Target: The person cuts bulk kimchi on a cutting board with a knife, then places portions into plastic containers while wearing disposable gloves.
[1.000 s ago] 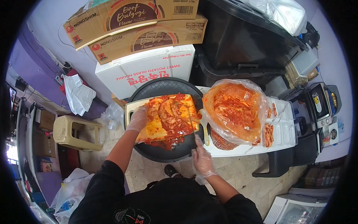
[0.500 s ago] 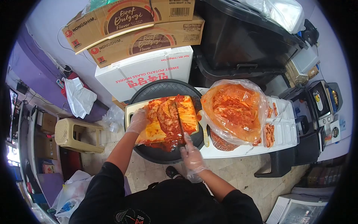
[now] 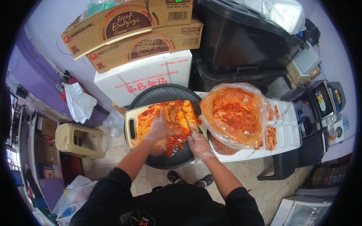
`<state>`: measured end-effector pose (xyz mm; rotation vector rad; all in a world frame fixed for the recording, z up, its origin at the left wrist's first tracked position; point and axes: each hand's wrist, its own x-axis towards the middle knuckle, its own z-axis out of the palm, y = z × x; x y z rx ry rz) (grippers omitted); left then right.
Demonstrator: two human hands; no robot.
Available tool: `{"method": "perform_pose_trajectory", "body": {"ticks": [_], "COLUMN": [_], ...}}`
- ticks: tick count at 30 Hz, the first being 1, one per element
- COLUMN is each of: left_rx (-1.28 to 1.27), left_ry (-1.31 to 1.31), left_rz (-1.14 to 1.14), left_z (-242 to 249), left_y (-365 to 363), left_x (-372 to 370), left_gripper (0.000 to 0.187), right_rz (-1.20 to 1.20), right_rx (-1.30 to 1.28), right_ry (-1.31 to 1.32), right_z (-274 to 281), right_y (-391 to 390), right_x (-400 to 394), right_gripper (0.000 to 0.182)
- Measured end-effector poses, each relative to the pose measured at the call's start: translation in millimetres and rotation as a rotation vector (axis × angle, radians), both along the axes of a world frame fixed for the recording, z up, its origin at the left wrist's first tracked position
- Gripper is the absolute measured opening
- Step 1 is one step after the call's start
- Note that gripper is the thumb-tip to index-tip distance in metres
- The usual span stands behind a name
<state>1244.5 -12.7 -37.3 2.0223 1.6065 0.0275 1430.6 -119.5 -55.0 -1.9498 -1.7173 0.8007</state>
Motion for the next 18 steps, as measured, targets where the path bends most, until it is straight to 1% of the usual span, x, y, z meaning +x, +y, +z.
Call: {"method": "perform_pose_trajectory", "body": {"ticks": [1, 2, 3, 5, 6, 8, 9, 11, 12, 13, 15, 16, 17, 18], "left_rx": [0.062, -0.077, -0.076, -0.055, -0.056, 0.148, 0.146, 0.054, 0.12, 0.122, -0.03, -0.035, -0.025, -0.014], "left_ry": [0.111, 0.079, 0.082, 0.105, 0.104, 0.044, 0.043, 0.036, 0.023, 0.023, -0.028, -0.025, -0.137, -0.249], "left_rz": [-0.038, 0.022, 0.018, 0.158, 0.157, 0.168, 0.164, 0.105, 0.06, 0.057, -0.114, -0.116, -0.138, -0.161], "left_z": [-8, -14, -16, -19, -22, -29, -30, -32, -40, -36, -25, -23, -22, -20], "left_y": [-6, -7, -8, -10, -8, 1, 8, 21, 25, 27, 33, 34, 34, 34], "left_x": [10, 16, 21, 28, 28, 25, 20, 5, -1, -7, -21, -28, -34, -36], "left_gripper": [0.132, 0.135, 0.135, 0.132, 0.132, 0.127, 0.127, 0.123, 0.126, 0.126, 0.129, 0.129, 0.131, 0.134], "right_rz": [0.019, 0.038, 0.035, 0.181, 0.181, 0.24, 0.236, 0.285, 0.281, 0.272, 0.262, 0.223, 0.184, 0.182], "right_rx": [-0.023, -0.046, -0.046, -0.011, -0.012, -0.104, -0.105, -0.202, -0.199, -0.158, -0.117, -0.057, 0.001, -0.005], "right_ry": [-0.019, -0.038, -0.035, -0.011, -0.012, 0.008, 0.007, -0.017, -0.017, -0.009, 0.0, 0.051, 0.103, 0.106], "right_z": [7, 10, 9, 6, 8, 17, 24, 34, 34, 32, 27, 23, 19, 15], "right_y": [2, 2, 1, -7, -11, -20, -24, -31, -35, -42, -53, -60, -65, -66], "right_x": [-2, -3, -2, 4, 6, 11, 12, 15, 19, 23, 27, 28, 28, 27], "right_gripper": [0.057, 0.057, 0.057, 0.056, 0.056, 0.056, 0.056, 0.054, 0.054, 0.052, 0.051, 0.051, 0.05, 0.05]}}
